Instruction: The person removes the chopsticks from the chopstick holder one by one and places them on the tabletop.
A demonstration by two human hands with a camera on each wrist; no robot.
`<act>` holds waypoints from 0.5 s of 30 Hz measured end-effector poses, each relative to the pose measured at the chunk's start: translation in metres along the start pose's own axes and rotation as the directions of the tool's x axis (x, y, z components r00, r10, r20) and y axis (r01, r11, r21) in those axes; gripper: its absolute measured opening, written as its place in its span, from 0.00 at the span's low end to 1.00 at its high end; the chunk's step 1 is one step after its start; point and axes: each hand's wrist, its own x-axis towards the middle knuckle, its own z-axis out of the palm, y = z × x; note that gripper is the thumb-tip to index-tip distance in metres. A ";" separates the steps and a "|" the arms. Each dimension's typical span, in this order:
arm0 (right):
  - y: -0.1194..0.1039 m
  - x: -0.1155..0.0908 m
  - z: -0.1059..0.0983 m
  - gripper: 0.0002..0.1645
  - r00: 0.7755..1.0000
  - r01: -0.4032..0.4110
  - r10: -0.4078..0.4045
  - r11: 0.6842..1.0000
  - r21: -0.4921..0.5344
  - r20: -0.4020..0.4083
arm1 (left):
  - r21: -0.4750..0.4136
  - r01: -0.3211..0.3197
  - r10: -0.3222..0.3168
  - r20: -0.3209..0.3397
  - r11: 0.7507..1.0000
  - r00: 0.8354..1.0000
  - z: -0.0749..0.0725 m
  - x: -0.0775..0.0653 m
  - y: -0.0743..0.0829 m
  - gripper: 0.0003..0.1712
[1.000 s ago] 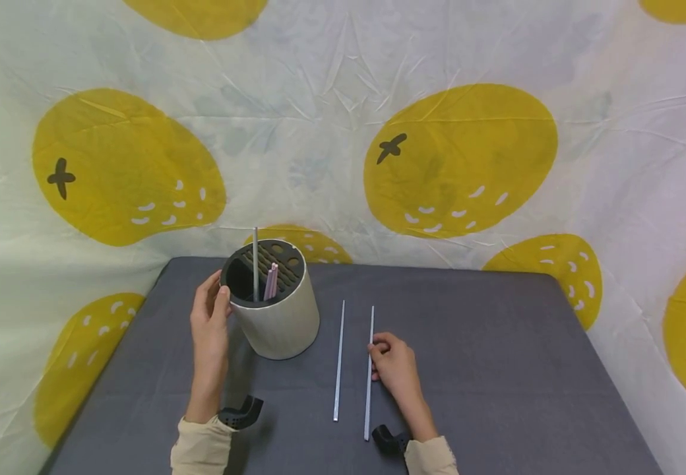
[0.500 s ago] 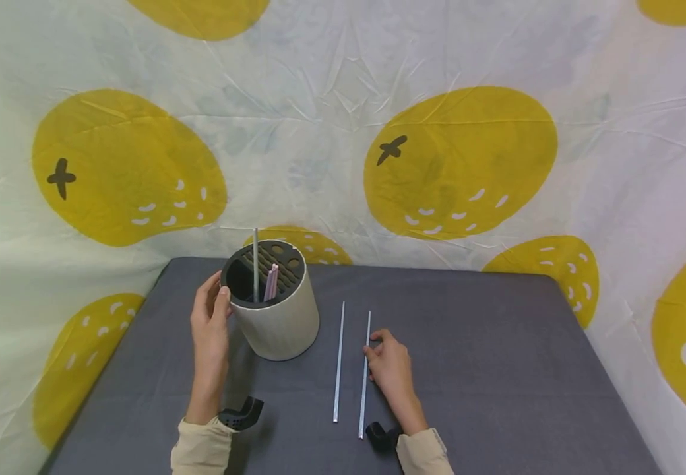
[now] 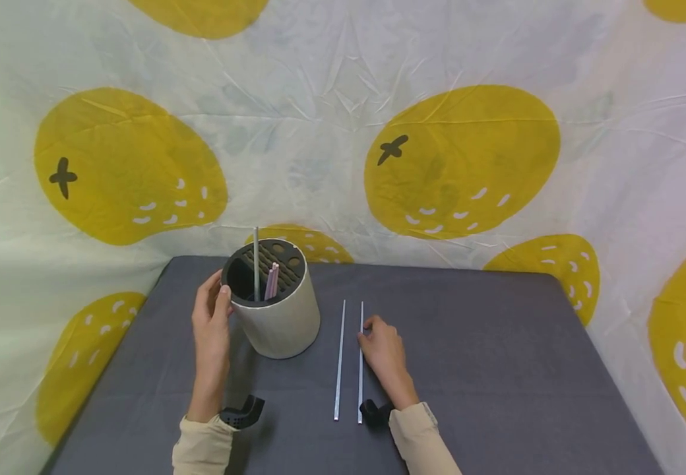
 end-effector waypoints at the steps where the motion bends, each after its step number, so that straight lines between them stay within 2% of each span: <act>1: -0.004 0.002 -0.002 0.12 1.000 0.015 -0.015 1.000 -0.002 -0.007 | 0.000 0.000 0.000 -0.001 1.000 1.000 0.000 0.000 0.000 0.28; 4: -0.018 0.009 -0.005 0.10 0.996 0.084 -0.082 0.994 0.065 -0.028 | 0.000 -0.005 0.005 -0.002 1.000 1.000 0.001 0.001 -0.001 0.28; 7: -0.036 0.011 -0.009 0.10 0.975 0.221 -0.216 0.952 0.212 -0.046 | -0.002 -0.014 0.014 -0.001 1.000 1.000 0.001 0.001 -0.001 0.28; 9: -0.048 0.010 -0.012 0.12 0.945 0.326 -0.319 0.903 0.279 -0.070 | -0.008 -0.018 0.018 0.000 1.000 1.000 0.001 0.000 -0.001 0.27; 11: -0.061 0.009 -0.016 0.14 0.900 0.434 -0.424 0.844 0.316 -0.103 | -0.015 -0.021 0.021 -0.003 1.000 1.000 0.001 0.000 -0.001 0.27; 15: -0.085 0.007 -0.022 0.17 0.810 0.585 -0.557 0.752 0.303 -0.182 | -0.022 -0.029 0.029 -0.007 0.999 1.000 -0.001 0.001 0.000 0.27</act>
